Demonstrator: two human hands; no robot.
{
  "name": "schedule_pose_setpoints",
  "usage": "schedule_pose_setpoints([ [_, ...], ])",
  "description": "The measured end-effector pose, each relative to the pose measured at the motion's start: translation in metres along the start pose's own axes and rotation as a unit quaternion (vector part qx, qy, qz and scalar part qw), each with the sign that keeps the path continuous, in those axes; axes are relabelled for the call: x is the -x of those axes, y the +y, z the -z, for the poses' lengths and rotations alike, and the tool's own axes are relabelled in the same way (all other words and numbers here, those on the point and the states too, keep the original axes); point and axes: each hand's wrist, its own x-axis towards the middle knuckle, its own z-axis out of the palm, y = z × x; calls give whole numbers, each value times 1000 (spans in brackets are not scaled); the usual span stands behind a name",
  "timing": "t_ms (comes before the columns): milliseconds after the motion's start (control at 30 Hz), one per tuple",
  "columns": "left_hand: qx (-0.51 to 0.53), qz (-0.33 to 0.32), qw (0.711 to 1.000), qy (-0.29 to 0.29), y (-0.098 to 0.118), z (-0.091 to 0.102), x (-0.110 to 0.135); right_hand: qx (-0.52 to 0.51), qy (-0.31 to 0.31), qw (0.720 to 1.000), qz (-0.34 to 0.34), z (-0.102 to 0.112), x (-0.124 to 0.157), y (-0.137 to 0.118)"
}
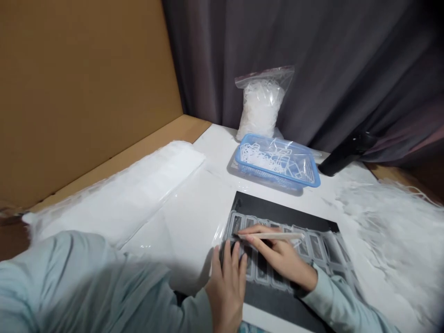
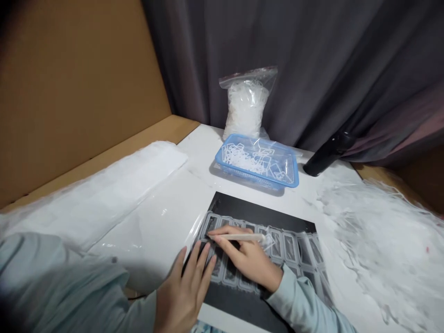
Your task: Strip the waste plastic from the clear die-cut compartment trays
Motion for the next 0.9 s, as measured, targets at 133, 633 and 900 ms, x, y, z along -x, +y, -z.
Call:
schedule_pose_setpoints([
  [133, -132, -103, 985, 38, -22, 4, 3, 54, -17, 998, 14, 1, 2, -4],
  [633, -368, -256, 893, -48, -17, 9, -9, 191, -41, 977, 83, 1, 1, -14],
  [900, -410, -284, 861, -98, -7, 9, -9, 340, -92, 919, 174, 2, 10, 6],
])
